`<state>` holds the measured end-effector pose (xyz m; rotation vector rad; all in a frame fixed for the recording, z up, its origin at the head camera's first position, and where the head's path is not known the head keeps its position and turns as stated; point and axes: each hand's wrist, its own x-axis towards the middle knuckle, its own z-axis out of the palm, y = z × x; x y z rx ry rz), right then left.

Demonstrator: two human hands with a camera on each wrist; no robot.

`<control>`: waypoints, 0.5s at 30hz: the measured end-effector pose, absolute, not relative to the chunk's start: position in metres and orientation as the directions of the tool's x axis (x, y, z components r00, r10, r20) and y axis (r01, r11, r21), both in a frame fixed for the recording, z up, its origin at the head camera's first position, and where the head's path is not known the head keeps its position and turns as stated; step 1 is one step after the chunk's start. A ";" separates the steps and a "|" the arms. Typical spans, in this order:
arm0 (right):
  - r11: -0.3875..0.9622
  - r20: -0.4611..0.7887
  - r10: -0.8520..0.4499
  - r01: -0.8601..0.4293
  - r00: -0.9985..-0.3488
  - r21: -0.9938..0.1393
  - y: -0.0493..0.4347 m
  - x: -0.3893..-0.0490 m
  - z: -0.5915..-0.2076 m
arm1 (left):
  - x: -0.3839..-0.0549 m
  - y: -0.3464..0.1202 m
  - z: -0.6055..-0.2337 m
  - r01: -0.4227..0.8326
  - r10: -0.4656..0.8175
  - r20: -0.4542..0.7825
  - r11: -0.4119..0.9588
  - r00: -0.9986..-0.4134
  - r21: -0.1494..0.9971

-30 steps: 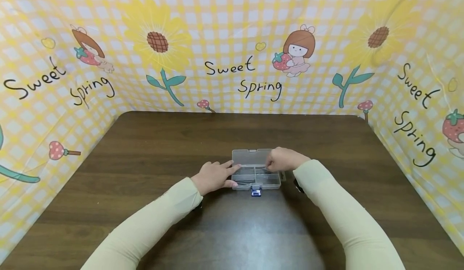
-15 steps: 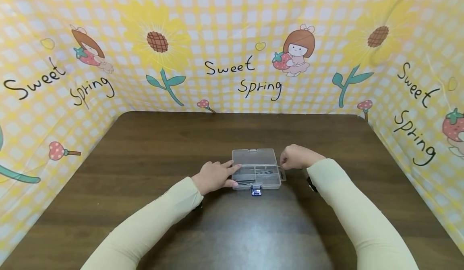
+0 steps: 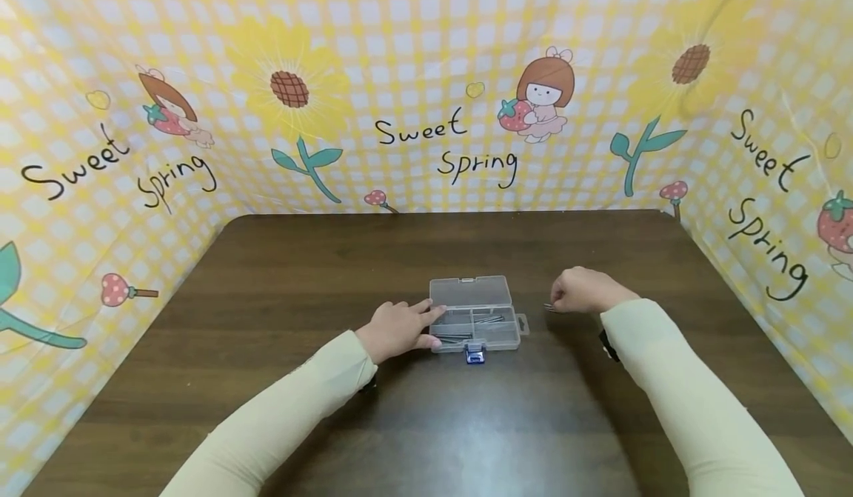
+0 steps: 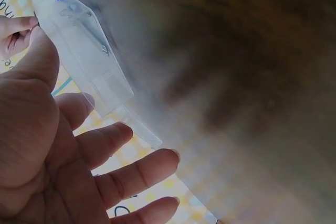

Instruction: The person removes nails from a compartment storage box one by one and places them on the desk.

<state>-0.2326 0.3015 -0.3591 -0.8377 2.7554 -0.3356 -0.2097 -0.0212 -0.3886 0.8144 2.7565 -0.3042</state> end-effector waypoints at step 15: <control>0.872 -0.227 -0.483 -0.441 -0.846 -0.212 0.328 -0.230 -0.354 | -0.211 -0.022 -0.389 0.550 0.503 -0.295 0.829 -0.812 -0.100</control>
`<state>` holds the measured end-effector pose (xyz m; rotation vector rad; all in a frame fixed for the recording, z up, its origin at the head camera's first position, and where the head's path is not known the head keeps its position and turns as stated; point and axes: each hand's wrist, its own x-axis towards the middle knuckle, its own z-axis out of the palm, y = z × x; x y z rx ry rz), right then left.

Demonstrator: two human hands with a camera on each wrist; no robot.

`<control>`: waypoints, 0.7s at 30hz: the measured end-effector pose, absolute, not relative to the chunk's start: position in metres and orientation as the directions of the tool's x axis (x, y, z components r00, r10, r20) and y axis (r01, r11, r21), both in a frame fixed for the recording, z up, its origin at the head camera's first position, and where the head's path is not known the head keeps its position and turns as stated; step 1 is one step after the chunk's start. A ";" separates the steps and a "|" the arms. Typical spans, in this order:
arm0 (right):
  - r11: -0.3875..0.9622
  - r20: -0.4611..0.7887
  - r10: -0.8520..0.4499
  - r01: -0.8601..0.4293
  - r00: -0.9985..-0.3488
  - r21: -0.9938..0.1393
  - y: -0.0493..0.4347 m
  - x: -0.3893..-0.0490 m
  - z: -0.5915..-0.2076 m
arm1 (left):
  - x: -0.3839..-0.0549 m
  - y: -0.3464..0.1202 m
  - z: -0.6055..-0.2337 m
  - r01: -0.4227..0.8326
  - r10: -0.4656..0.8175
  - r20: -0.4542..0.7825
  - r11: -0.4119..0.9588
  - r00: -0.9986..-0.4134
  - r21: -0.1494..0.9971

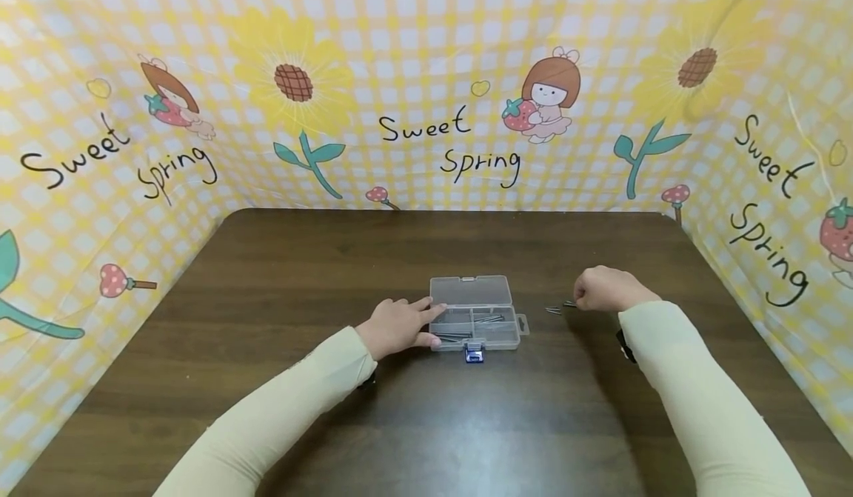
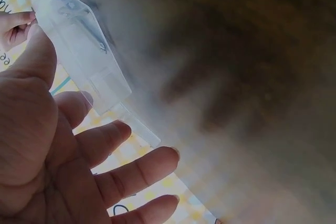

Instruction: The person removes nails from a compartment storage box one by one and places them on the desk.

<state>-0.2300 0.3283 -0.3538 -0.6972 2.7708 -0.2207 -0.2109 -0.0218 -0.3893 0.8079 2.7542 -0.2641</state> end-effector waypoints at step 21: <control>0.883 -0.226 -0.462 -0.423 -0.857 -0.202 0.327 -0.233 -0.373 | -0.212 -0.024 -0.391 0.558 0.513 -0.295 0.825 -0.806 -0.088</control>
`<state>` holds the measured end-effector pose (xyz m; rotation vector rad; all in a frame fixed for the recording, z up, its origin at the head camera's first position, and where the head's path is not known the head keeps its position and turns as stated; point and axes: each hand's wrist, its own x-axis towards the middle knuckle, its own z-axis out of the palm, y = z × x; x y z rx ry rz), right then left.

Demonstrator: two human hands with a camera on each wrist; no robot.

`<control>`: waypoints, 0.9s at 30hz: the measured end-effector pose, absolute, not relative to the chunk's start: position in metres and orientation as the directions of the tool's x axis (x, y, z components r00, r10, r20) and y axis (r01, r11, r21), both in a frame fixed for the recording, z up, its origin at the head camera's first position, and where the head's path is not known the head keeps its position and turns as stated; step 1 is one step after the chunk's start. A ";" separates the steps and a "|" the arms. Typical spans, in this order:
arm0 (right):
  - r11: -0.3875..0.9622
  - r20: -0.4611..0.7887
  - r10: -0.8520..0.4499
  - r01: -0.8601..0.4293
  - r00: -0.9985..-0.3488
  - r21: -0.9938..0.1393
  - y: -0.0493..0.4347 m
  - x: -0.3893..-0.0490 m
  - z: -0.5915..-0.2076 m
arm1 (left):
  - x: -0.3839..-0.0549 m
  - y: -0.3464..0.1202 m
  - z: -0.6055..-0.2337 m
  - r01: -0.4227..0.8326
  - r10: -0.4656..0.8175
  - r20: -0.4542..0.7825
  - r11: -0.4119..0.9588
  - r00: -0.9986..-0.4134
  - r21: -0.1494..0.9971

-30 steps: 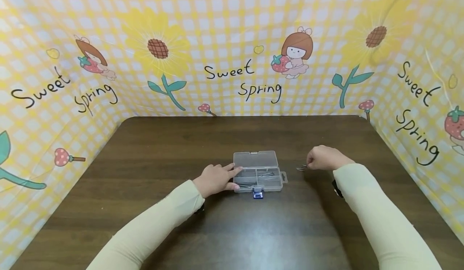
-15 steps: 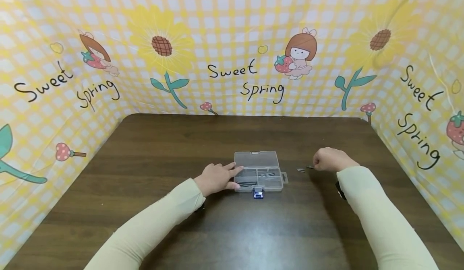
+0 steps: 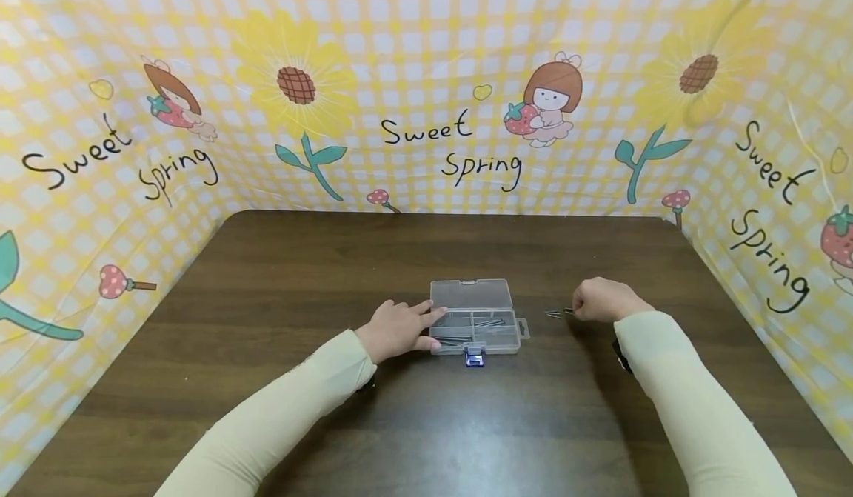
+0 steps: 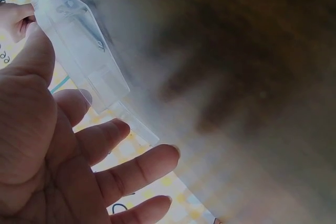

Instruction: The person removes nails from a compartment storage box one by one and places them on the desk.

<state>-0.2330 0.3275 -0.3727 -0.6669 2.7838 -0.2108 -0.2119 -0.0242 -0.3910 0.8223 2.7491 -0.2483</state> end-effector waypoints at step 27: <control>0.904 -0.138 -0.424 -0.411 -0.895 -0.113 0.330 -0.230 -0.392 | -0.213 -0.025 -0.392 0.561 0.522 -0.298 0.826 -0.799 -0.056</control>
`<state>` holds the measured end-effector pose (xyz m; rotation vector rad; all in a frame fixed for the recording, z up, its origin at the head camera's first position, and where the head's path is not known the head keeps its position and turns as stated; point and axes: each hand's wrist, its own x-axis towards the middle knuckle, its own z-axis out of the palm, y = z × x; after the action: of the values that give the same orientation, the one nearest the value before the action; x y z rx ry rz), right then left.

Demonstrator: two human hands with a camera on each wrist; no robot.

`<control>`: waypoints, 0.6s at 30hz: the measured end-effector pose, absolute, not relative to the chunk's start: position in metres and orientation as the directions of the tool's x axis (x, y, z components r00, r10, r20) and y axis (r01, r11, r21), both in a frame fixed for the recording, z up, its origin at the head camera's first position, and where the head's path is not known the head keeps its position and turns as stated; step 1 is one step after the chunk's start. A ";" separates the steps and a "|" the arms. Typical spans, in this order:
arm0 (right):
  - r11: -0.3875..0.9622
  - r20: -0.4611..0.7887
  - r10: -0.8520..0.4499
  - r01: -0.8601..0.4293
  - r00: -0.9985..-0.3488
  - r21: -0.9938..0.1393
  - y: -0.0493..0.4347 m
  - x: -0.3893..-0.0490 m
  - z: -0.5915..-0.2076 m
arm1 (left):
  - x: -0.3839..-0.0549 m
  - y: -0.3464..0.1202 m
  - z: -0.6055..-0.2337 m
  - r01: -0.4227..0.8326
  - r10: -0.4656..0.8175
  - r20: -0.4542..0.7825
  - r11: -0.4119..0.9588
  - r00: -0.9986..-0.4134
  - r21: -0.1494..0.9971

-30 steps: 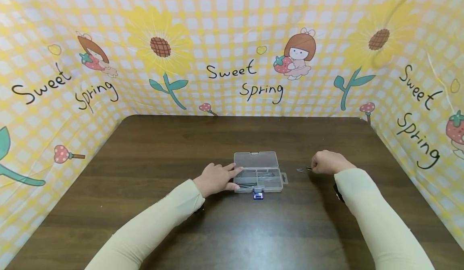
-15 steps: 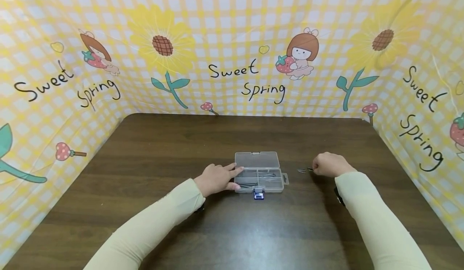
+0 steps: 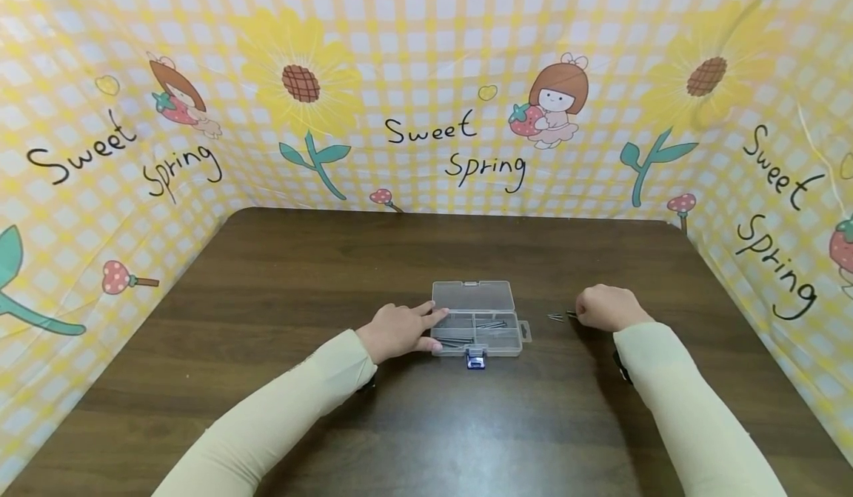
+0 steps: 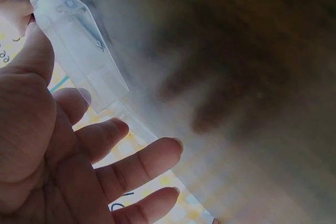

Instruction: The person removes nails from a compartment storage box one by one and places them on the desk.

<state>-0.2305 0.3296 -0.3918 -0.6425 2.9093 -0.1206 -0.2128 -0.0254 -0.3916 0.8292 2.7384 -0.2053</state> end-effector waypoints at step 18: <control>0.906 -0.169 -0.421 -0.406 -0.891 -0.118 0.326 -0.233 -0.390 | -0.213 -0.027 -0.390 0.556 0.519 -0.306 0.830 -0.798 -0.042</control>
<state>-0.2333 0.3260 -0.3901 -0.6309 2.8795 -0.1174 -0.2127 -0.0266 -0.3902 0.8204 2.7290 -0.1869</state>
